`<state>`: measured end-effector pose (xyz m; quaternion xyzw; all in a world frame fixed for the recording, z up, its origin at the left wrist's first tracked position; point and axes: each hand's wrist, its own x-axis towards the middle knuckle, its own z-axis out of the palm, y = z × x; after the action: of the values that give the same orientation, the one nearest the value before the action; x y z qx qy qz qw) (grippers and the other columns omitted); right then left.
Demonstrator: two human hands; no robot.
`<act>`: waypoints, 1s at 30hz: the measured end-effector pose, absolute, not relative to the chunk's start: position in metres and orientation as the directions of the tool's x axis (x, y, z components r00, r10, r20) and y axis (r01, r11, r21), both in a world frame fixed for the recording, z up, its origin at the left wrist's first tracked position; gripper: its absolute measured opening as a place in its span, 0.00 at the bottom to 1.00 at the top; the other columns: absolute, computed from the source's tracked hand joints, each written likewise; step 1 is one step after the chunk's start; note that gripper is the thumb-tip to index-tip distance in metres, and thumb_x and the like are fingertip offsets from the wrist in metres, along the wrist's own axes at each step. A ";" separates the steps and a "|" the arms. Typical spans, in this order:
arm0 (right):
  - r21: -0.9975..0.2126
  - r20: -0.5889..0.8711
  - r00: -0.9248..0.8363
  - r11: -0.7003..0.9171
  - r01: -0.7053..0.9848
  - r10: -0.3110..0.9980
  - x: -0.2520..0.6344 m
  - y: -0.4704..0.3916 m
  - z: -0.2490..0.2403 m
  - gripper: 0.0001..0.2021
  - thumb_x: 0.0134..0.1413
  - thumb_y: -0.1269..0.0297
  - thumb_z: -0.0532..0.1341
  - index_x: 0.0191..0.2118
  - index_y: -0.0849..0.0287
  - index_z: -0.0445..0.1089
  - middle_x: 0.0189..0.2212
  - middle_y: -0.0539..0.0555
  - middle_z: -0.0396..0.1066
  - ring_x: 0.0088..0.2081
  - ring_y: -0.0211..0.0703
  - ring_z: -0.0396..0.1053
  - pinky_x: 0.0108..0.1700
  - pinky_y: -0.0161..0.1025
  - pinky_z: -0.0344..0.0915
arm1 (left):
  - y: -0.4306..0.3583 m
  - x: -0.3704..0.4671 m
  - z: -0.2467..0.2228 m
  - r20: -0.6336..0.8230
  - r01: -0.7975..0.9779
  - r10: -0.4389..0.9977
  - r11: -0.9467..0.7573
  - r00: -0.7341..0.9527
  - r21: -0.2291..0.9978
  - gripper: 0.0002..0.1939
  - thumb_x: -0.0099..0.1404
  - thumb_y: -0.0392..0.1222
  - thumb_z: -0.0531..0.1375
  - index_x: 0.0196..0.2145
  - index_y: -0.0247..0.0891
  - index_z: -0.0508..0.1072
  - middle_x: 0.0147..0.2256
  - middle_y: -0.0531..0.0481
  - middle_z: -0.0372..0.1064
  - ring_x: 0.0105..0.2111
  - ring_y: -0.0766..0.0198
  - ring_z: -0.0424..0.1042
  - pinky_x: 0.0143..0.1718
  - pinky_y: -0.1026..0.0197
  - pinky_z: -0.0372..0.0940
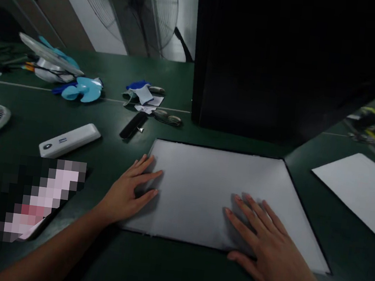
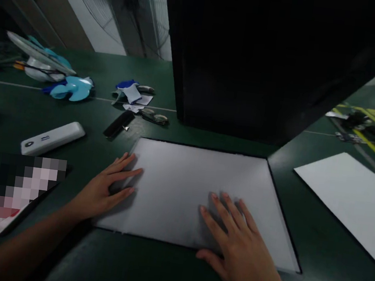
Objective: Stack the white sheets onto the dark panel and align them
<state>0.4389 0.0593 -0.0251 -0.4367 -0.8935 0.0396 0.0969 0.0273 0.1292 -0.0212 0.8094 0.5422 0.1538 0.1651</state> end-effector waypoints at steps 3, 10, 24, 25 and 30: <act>-0.123 0.110 -0.593 0.603 0.788 0.798 0.438 0.053 -0.019 0.36 0.65 0.41 0.57 0.73 0.41 0.49 0.73 0.53 0.46 0.71 0.64 0.49 0.68 0.70 0.51 | 0.127 0.028 -0.020 0.060 0.834 0.901 -0.421 0.430 0.357 0.29 0.71 0.57 0.57 0.67 0.48 0.66 0.74 0.48 0.41 0.73 0.43 0.42 0.70 0.33 0.42; -0.109 0.053 -0.567 0.569 0.815 0.822 0.436 0.042 -0.003 0.30 0.68 0.42 0.53 0.71 0.44 0.56 0.73 0.53 0.46 0.72 0.58 0.47 0.71 0.63 0.48 | 0.117 0.029 -0.015 0.068 0.806 0.881 -0.457 0.467 0.376 0.30 0.72 0.58 0.56 0.66 0.44 0.66 0.72 0.45 0.47 0.73 0.42 0.41 0.70 0.34 0.44; -0.051 0.130 -0.507 0.516 0.855 0.852 0.464 0.064 0.003 0.29 0.68 0.48 0.54 0.72 0.43 0.54 0.71 0.51 0.52 0.71 0.50 0.50 0.71 0.59 0.48 | 0.121 0.019 -0.017 0.168 0.769 0.867 -0.494 0.468 0.406 0.25 0.70 0.53 0.60 0.63 0.50 0.71 0.72 0.50 0.51 0.72 0.40 0.46 0.67 0.30 0.51; -0.033 0.159 -0.412 0.422 0.906 0.897 0.481 0.070 0.004 0.28 0.69 0.48 0.53 0.71 0.44 0.56 0.71 0.50 0.53 0.71 0.48 0.50 0.72 0.56 0.47 | 0.121 0.019 -0.018 0.174 0.769 0.869 -0.491 0.463 0.410 0.25 0.70 0.54 0.61 0.62 0.50 0.72 0.71 0.50 0.52 0.72 0.40 0.47 0.67 0.31 0.52; 0.019 0.311 0.193 -0.209 0.978 0.931 0.588 0.091 0.006 0.34 0.68 0.46 0.46 0.70 0.65 0.57 0.70 0.67 0.51 0.73 0.62 0.41 0.69 0.68 0.44 | 0.121 0.018 -0.022 0.233 0.759 0.879 -0.477 0.417 0.443 0.27 0.70 0.56 0.59 0.62 0.44 0.70 0.70 0.42 0.54 0.71 0.40 0.49 0.66 0.35 0.57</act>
<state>0.5880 0.0912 0.0059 -0.7668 -0.6222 -0.1283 0.0915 0.0183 0.1205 -0.0222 0.8306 0.4928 0.2208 0.1356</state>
